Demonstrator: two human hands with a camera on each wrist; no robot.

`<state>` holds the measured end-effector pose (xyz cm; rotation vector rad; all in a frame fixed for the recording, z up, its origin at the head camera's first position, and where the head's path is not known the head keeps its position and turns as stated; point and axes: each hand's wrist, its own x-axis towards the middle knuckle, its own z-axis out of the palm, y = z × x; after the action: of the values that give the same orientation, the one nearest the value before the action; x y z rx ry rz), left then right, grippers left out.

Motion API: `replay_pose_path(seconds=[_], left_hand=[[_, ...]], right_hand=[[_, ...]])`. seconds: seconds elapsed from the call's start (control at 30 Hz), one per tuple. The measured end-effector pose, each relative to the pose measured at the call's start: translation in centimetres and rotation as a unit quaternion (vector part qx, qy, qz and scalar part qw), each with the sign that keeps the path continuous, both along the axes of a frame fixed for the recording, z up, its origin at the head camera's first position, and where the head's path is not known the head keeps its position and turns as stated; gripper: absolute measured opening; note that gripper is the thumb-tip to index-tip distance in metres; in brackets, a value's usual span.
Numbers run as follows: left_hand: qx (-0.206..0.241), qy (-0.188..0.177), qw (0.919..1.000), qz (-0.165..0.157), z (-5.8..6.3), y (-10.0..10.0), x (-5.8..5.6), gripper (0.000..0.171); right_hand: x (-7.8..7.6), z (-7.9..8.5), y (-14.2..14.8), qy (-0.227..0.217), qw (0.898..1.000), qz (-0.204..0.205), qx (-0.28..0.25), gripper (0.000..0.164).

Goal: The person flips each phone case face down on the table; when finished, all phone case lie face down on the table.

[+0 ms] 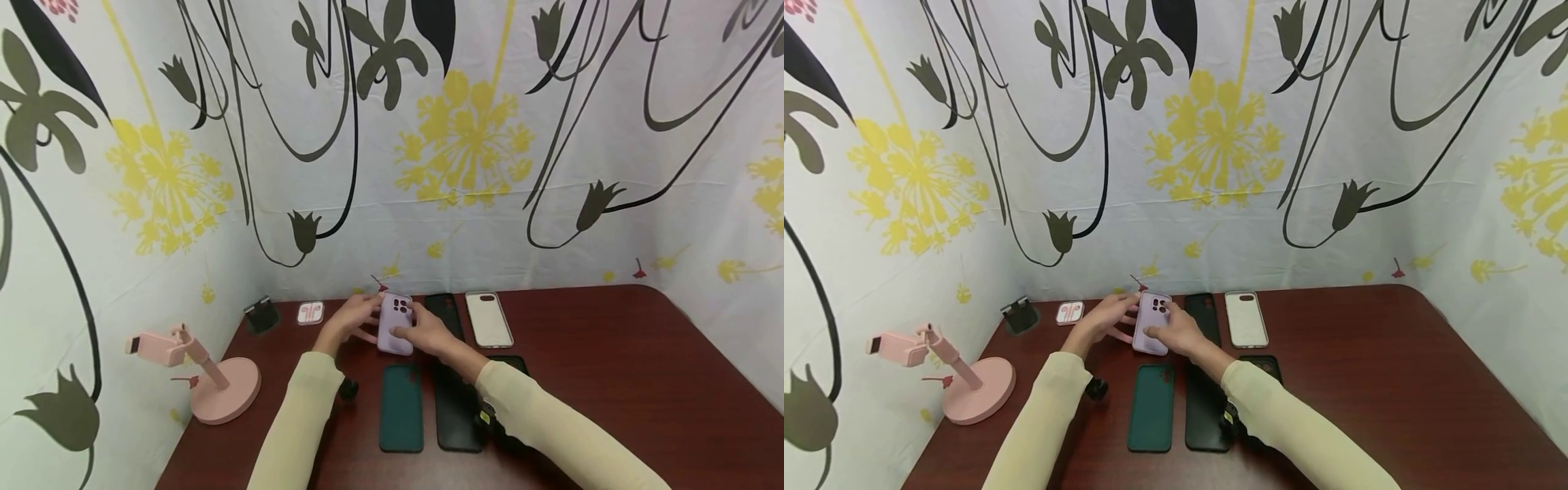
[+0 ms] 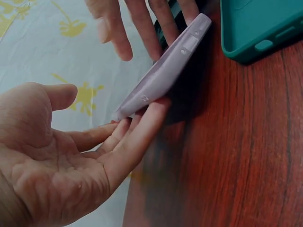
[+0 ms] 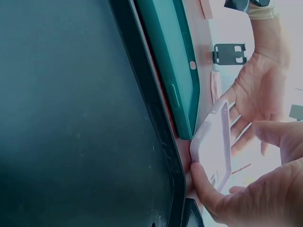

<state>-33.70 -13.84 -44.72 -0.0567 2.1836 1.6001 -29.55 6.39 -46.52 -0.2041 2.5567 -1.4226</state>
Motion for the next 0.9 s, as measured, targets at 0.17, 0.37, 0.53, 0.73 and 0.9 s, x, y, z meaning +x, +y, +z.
replay_pose_path(seconds=[0.17,0.37,0.53,0.73,0.9], left_hand=[[0.019,-0.002,0.9998,0.000,-0.26,-0.11,-0.08,0.070],[0.041,0.007,0.9990,-0.019,-0.27,0.12,-0.08,0.070],[0.063,0.003,0.9974,-0.034,-0.48,0.24,-0.24,0.070],[0.105,0.001,0.9932,-0.051,-0.69,0.36,-0.32,0.070],[0.119,-0.001,0.9906,-0.067,-0.95,0.52,-0.30,0.066]], right_hand=[[-0.24,0.01,-0.06,-0.015,1.000,-0.007,-0.004,0.073],[-0.50,0.21,-0.11,-0.018,0.999,-0.018,0.021,0.070],[-0.59,0.26,-0.16,-0.017,0.999,-0.022,0.026,0.070],[-0.83,0.58,-0.05,-0.036,0.999,-0.004,-0.018,0.071],[-0.81,0.56,0.10,-0.052,0.997,0.012,-0.059,0.074]])
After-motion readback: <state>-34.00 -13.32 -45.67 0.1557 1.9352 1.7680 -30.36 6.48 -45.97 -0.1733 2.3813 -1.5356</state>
